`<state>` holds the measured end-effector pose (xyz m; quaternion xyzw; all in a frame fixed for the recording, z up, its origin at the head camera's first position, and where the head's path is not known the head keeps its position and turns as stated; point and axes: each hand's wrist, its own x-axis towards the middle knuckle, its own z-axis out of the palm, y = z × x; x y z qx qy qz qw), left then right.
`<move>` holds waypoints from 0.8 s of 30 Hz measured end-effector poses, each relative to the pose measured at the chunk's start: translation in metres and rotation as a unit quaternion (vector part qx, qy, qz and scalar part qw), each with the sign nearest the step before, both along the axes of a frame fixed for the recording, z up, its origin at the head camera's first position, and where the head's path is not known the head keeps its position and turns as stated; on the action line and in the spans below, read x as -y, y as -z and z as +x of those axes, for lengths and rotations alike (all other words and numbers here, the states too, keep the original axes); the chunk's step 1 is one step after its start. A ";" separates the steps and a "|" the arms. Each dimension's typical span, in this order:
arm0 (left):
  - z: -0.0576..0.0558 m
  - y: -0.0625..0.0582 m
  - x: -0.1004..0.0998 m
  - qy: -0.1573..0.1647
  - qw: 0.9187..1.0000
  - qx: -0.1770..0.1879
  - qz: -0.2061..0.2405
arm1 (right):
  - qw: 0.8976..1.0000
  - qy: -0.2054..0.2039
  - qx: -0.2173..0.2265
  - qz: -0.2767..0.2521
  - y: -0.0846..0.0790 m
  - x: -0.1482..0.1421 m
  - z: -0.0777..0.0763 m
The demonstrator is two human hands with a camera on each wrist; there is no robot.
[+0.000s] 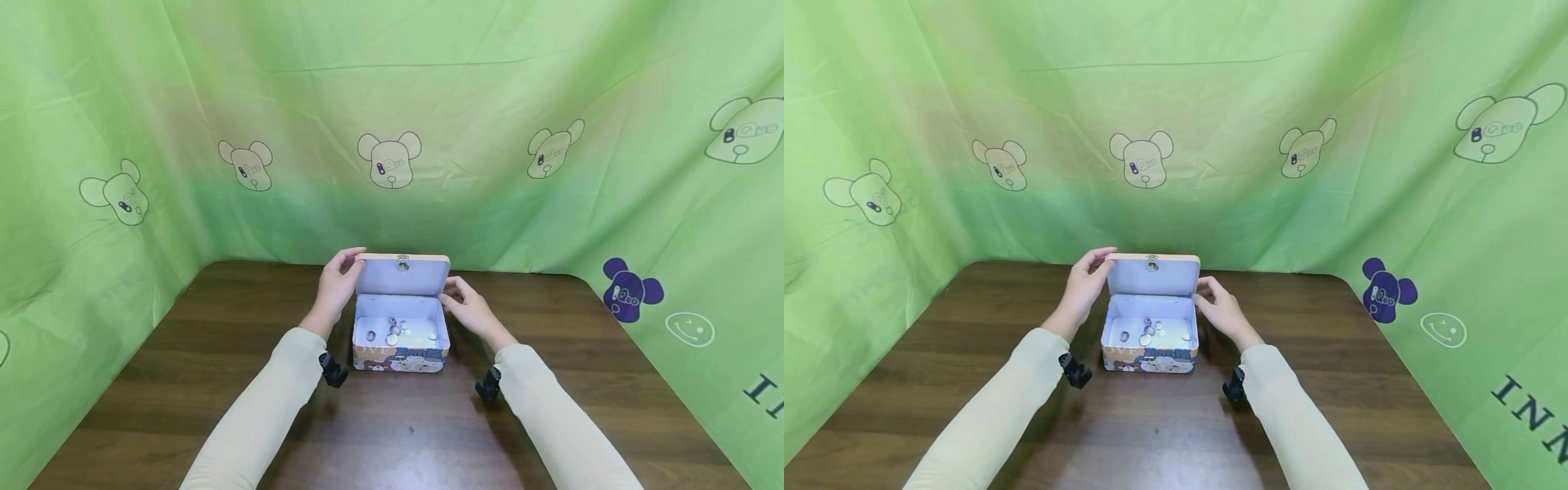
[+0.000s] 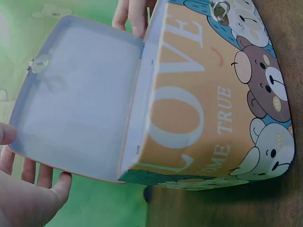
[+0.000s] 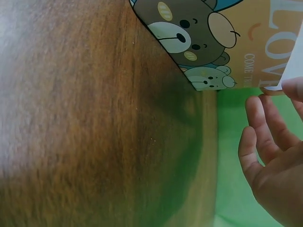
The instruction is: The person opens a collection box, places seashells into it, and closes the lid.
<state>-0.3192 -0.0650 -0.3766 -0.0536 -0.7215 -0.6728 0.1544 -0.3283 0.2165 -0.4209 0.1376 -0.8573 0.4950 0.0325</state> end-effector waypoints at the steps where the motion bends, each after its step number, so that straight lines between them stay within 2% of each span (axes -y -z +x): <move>1: 0.001 -0.001 0.000 0.001 1.000 -0.001 -0.004 | 1.000 0.000 0.001 0.001 0.000 0.000 0.000; 5: 0.005 -0.002 -0.001 0.006 1.000 -0.001 -0.017 | 1.000 0.000 0.003 0.019 -0.001 -0.003 0.001; 9: 0.007 -0.002 0.001 0.020 1.000 0.000 -0.016 | 0.998 0.003 -0.002 0.066 -0.005 -0.008 0.004; 15: 0.013 -0.002 0.004 0.048 0.999 0.010 -0.004 | 0.991 -0.011 -0.016 0.133 -0.017 -0.015 0.017; 20: 0.017 -0.001 0.008 0.055 0.998 0.013 -0.014 | 0.989 -0.040 -0.017 0.139 -0.023 -0.013 0.028; 24: 0.023 0.001 0.011 0.056 0.998 0.014 -0.013 | 0.989 -0.042 -0.028 0.139 -0.025 -0.009 0.034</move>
